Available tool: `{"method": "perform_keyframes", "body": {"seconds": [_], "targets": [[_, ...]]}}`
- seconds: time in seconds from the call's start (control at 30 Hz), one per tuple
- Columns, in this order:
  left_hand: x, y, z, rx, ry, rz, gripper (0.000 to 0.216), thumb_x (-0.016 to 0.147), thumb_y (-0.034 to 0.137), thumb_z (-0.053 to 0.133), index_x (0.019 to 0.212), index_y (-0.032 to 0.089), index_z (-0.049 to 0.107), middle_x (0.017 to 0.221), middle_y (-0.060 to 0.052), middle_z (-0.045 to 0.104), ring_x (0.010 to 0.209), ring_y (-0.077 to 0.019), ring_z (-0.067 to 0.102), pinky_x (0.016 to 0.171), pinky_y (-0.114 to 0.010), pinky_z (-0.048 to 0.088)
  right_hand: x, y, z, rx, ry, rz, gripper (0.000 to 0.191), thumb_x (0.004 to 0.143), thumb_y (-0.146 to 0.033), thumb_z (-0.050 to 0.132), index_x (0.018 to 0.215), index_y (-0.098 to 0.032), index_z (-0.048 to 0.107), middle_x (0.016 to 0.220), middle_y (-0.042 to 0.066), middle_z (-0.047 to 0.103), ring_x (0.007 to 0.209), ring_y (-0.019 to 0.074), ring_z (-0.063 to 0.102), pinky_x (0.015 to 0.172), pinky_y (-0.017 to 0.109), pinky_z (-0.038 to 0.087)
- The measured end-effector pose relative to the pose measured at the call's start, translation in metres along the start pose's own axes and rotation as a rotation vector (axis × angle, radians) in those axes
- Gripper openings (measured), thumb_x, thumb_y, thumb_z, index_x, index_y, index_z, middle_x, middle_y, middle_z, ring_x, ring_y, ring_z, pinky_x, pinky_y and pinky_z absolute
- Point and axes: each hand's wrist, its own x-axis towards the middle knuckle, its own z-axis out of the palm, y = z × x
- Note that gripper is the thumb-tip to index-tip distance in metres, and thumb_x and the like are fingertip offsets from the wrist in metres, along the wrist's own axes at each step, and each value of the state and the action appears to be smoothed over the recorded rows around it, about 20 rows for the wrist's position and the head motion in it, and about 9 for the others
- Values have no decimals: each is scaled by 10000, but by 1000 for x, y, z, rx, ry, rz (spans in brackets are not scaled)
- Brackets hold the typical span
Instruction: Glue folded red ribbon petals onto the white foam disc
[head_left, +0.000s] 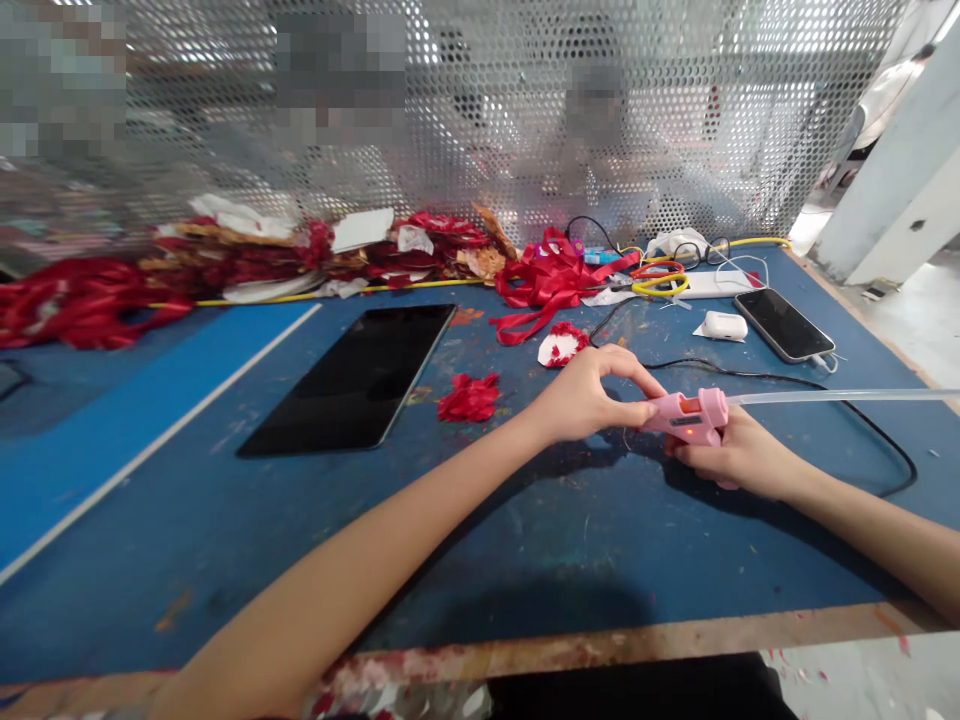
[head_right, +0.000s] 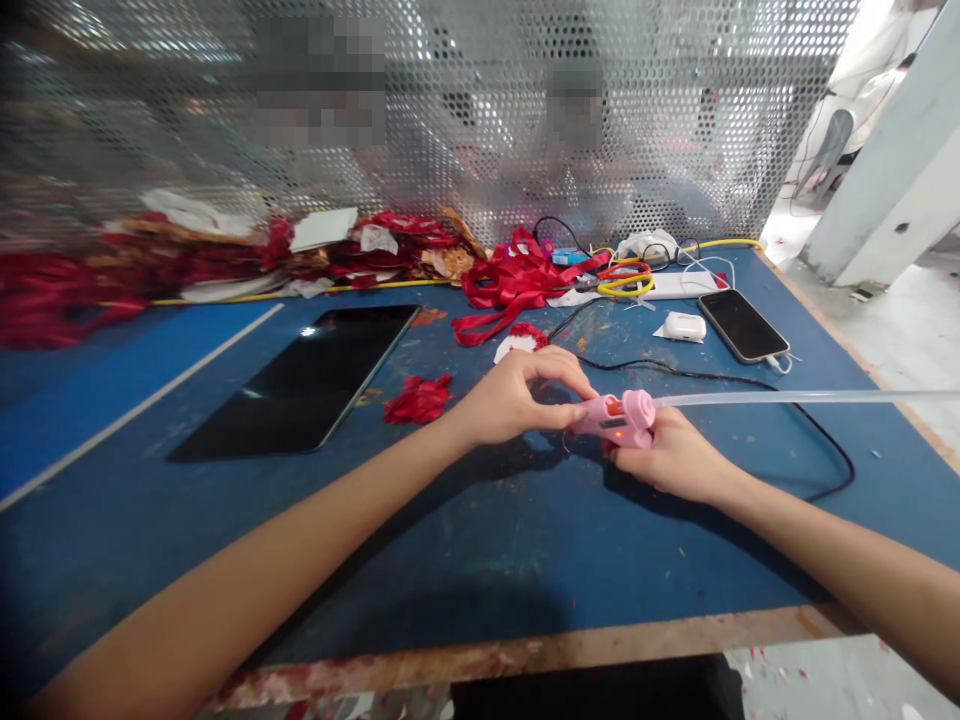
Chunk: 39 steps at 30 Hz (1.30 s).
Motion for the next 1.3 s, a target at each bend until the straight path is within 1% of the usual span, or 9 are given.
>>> {"method": "perform_keyframes", "body": {"seconds": [0.13,0.27,0.4,0.67,0.73,0.83,0.93,1.07,1.3], "targets": [[1,-1,-4,20,-62,-47,161,682,217,667,817,184,747,724,-9,667,758,-170,591,790,-324,441,3,1,0,69,-12,33,212,638,-331,596,772,-187,519,464,-90,412,350,54,345,310,173,302],[2,-3,-7,42,-82,-66,216,680,199,664,885,195,733,831,-11,700,811,-174,600,837,-338,439,4,-2,0,141,-6,72,225,608,-331,621,740,-188,510,446,-99,383,346,47,326,302,162,251],[2,-8,-10,41,-103,-48,277,668,155,656,934,209,714,945,-12,716,876,-181,603,868,-354,438,3,-4,-1,172,8,101,244,592,-337,632,743,-182,518,458,-92,397,357,47,339,311,158,221],[1,-10,-11,81,-117,1,281,708,157,632,979,195,697,1006,-24,713,945,-184,599,887,-349,441,5,1,-3,218,-1,77,262,605,-339,659,750,-175,516,494,-80,431,375,36,348,339,159,236],[0,-5,-8,115,-90,0,251,724,172,622,962,197,699,999,-24,715,935,-184,600,882,-347,443,5,1,-3,219,1,71,256,602,-334,656,742,-176,511,477,-86,418,368,35,337,336,159,238],[-3,3,1,170,33,-12,154,737,222,641,875,209,709,920,-10,722,885,-184,602,873,-350,449,5,1,-2,190,3,75,241,604,-340,637,728,-179,506,433,-101,369,347,42,317,315,162,218],[-5,6,9,203,132,-1,138,697,182,669,822,214,718,822,5,712,822,-175,587,832,-336,461,5,0,-2,166,13,75,228,611,-342,621,722,-175,513,424,-98,369,343,50,332,312,168,232],[-4,0,10,163,107,18,195,681,135,663,841,217,736,769,1,676,797,-168,577,783,-317,469,4,-1,-2,180,10,75,225,612,-333,632,716,-178,506,423,-101,371,347,44,318,317,165,227],[-1,-12,-1,51,5,2,180,693,191,685,863,196,743,784,-19,665,816,-168,592,829,-329,460,4,-1,-2,216,9,88,234,598,-304,652,736,-180,510,437,-100,394,354,41,324,326,160,222]]}}
